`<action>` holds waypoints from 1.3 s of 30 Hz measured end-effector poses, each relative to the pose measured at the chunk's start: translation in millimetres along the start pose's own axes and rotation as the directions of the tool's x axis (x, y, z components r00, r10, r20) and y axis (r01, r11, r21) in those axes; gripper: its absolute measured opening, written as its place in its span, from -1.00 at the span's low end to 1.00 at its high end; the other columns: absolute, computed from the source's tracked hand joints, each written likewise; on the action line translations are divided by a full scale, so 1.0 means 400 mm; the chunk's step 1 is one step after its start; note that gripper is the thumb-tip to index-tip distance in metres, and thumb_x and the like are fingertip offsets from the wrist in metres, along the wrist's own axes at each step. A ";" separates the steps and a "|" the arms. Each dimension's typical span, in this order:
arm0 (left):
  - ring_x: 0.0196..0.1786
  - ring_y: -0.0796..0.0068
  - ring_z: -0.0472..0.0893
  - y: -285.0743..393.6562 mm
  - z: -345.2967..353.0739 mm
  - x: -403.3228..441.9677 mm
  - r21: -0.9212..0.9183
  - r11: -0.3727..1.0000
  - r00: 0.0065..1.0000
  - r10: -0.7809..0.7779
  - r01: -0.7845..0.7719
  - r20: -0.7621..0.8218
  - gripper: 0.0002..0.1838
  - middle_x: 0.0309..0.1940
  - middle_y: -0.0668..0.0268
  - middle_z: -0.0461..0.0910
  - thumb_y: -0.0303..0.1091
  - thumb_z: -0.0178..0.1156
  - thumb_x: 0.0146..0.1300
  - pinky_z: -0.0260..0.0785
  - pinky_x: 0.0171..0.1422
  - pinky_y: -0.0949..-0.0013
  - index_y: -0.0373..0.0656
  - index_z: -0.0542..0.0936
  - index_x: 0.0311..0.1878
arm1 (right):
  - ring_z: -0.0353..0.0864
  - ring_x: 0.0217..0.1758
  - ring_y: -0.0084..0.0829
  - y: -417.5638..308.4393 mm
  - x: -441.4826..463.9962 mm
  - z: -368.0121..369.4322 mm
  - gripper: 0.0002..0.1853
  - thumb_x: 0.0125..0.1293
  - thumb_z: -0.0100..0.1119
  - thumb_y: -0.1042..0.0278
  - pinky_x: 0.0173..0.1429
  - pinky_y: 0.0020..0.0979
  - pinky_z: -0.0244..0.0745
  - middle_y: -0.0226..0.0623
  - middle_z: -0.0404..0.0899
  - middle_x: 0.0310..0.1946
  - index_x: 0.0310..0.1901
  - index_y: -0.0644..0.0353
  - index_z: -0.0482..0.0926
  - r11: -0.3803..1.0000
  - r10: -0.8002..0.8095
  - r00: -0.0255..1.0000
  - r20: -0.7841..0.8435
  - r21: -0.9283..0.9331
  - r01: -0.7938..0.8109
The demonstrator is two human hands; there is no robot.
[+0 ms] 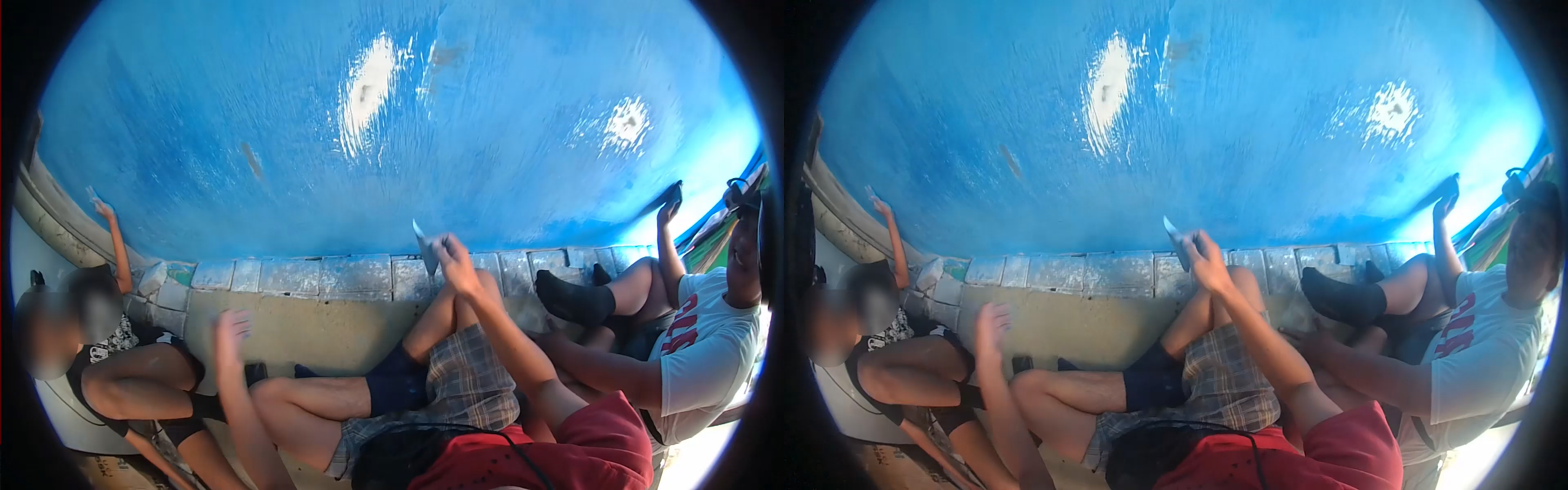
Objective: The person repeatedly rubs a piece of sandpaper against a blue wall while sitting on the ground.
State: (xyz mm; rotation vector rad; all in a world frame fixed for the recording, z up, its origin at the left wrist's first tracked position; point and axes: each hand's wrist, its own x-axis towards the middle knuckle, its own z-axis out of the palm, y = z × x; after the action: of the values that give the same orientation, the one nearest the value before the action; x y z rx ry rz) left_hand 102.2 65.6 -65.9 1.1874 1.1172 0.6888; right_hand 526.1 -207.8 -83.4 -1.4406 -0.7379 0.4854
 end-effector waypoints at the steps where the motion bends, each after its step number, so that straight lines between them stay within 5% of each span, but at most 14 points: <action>1: -0.18 0.33 0.57 0.025 0.116 -0.019 0.180 0.984 0.996 -0.020 0.004 0.083 -0.20 0.02 0.10 0.56 0.02 0.13 0.30 0.42 0.00 0.28 -0.16 0.02 0.43 | 0.39 -0.28 -0.54 -0.156 0.011 0.003 -0.86 0.45 0.04 0.36 -0.16 -0.46 0.38 -0.38 0.46 -0.37 -0.16 0.24 0.49 0.962 -0.218 0.974 -0.056 -0.181 0.205; 4: 0.06 0.07 0.57 -0.030 0.333 -0.015 0.487 0.871 0.924 -0.126 -0.071 0.360 0.19 0.25 -0.17 0.39 0.00 0.18 0.27 0.38 0.22 0.18 -0.15 -0.63 0.44 | 0.63 -0.15 -0.40 -0.515 0.082 -0.038 -0.83 0.44 0.03 0.37 -0.06 -0.36 0.49 -0.08 0.66 -0.17 -0.13 0.30 0.53 0.627 -0.717 0.688 -0.116 -0.539 0.562; 7: 0.37 -0.09 0.33 -0.263 0.392 0.054 0.786 0.482 0.797 -0.253 -0.387 0.548 0.08 0.39 -0.16 0.20 0.06 0.19 0.24 0.19 0.43 0.11 -0.19 -0.32 0.51 | 0.70 -0.21 -0.17 -0.763 0.169 -0.056 -0.84 0.35 0.06 0.57 -0.17 -0.36 0.55 -0.02 0.67 -0.19 -0.05 0.33 0.50 0.141 -0.983 0.177 -0.043 -0.797 0.587; 11: 0.44 -0.02 0.23 -0.402 0.393 0.016 0.793 0.085 0.658 -0.509 -0.603 0.555 -0.08 0.41 -0.06 0.19 0.12 0.21 0.19 0.12 0.49 0.09 -0.20 0.12 0.47 | 0.48 0.23 -0.03 -0.845 0.347 -0.006 -0.78 0.30 0.09 0.51 0.26 -0.12 0.38 -0.05 0.51 0.14 -0.03 0.27 0.48 -0.207 -0.962 0.063 0.266 -0.858 0.471; 15: 0.43 0.00 0.26 -0.372 0.350 0.078 0.828 0.352 0.748 -0.370 -0.436 0.551 -0.08 0.42 -0.06 0.18 0.15 0.21 0.17 0.14 0.48 0.11 -0.21 0.15 0.46 | 0.27 0.39 -0.05 -0.576 0.427 0.081 -0.58 0.27 0.07 0.40 0.42 -0.08 0.22 -0.09 0.32 0.31 0.15 0.35 0.38 -0.299 -0.590 0.163 0.791 -0.402 0.866; 21: 0.43 -0.02 0.25 -0.338 0.288 0.122 0.895 0.346 0.836 -0.369 -0.282 0.406 -0.06 0.42 -0.03 0.19 0.19 0.20 0.16 0.14 0.48 0.09 -0.21 0.15 0.46 | 0.14 0.50 -0.15 -0.698 0.419 0.154 -0.47 0.19 0.11 0.42 0.54 -0.08 0.04 -0.16 0.28 0.36 0.24 0.24 0.37 -0.123 -0.839 0.411 0.357 -0.860 0.495; 22: 0.43 -0.02 0.25 -0.336 0.278 0.130 0.886 0.352 0.814 -0.389 -0.301 0.431 -0.06 0.42 -0.02 0.19 0.19 0.19 0.16 0.13 0.48 0.08 -0.19 0.15 0.46 | 0.30 0.36 -0.05 -0.641 0.393 0.194 -0.51 0.19 0.10 0.43 0.43 -0.10 0.22 -0.14 0.40 0.21 0.20 0.26 0.40 -0.783 -0.468 0.492 0.734 -0.603 0.155; 25: 0.47 0.00 0.18 -0.366 0.311 0.136 0.918 0.261 0.823 -0.417 -0.299 0.386 -0.07 0.45 -0.02 0.14 0.22 0.18 0.16 0.09 0.50 0.08 -0.11 0.14 0.48 | 0.36 0.28 -0.01 -0.530 0.390 0.147 -0.51 0.05 0.06 0.56 0.38 -0.13 0.28 -0.08 0.43 0.17 0.10 0.41 0.43 -0.088 -0.571 0.297 0.765 -0.417 0.905; 26: 0.48 0.01 0.16 -0.383 0.309 0.156 0.907 0.262 0.824 -0.389 -0.330 0.412 -0.07 0.46 -0.01 0.12 0.22 0.18 0.16 0.08 0.51 0.08 -0.09 0.13 0.48 | 0.35 0.30 -0.07 -0.551 0.442 0.115 -0.53 0.03 0.05 0.58 0.39 -0.14 0.27 -0.07 0.43 0.14 0.07 0.38 0.46 -0.426 -0.661 0.129 0.739 -0.512 0.746; 29: 0.51 0.02 0.11 -0.411 0.350 0.181 0.880 0.287 0.812 -0.353 -0.379 0.464 -0.06 0.48 -0.01 0.06 0.23 0.17 0.16 0.06 0.52 0.09 -0.07 0.11 0.49 | 0.30 0.35 -0.05 -0.567 0.368 0.129 -0.58 0.04 0.05 0.55 0.40 -0.19 0.24 -0.08 0.40 0.23 0.02 0.34 0.46 -0.057 -0.840 0.463 0.283 -0.895 0.442; 32: 0.51 0.01 0.10 -0.351 0.320 0.147 0.914 0.245 0.822 -0.407 -0.323 0.400 -0.05 0.48 -0.03 0.04 0.23 0.17 0.16 0.06 0.52 0.09 -0.09 0.11 0.49 | 0.31 0.33 0.05 -0.401 0.377 0.085 -0.53 0.06 0.02 0.58 0.39 -0.16 0.24 0.03 0.37 0.26 0.09 0.38 0.43 -0.210 -0.416 0.213 0.884 -0.322 0.923; 35: 0.50 0.00 0.11 -0.362 0.314 0.175 0.914 0.227 0.827 -0.393 -0.336 0.402 -0.06 0.48 -0.05 0.04 0.23 0.16 0.17 0.07 0.51 0.08 -0.10 0.11 0.49 | 0.28 0.37 0.06 -0.588 0.429 0.019 -0.50 0.25 -0.03 0.57 0.43 -0.13 0.19 0.10 0.36 0.27 0.27 0.33 0.33 -0.390 -0.758 0.243 0.605 -0.720 0.574; 38: 0.50 0.01 0.13 -0.419 0.315 0.203 0.890 0.249 0.817 -0.358 -0.383 0.452 -0.07 0.47 -0.04 0.07 0.23 0.15 0.18 0.08 0.51 0.07 -0.10 0.11 0.49 | 0.32 0.35 0.03 -0.546 0.434 0.053 -0.47 0.20 0.03 0.48 0.40 -0.14 0.25 0.07 0.35 0.28 0.27 0.25 0.36 -0.084 -0.922 0.319 0.218 -0.919 0.385; 39: 0.49 0.01 0.14 -0.447 0.310 0.221 0.897 0.219 0.828 -0.348 -0.384 0.440 -0.08 0.47 -0.02 0.08 0.23 0.15 0.19 0.09 0.50 0.07 -0.10 0.12 0.49 | 0.33 0.37 -0.04 -0.494 0.414 0.056 -0.47 0.20 0.02 0.47 0.41 -0.14 0.24 0.00 0.33 0.31 0.26 0.24 0.37 -0.616 -0.417 0.569 0.709 -0.681 0.397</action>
State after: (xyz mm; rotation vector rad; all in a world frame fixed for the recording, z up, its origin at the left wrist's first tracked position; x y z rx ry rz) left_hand 225.5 49.0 -265.1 2.3288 0.9407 -0.6231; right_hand 599.2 -94.6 137.5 -2.1478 -2.0124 -1.5744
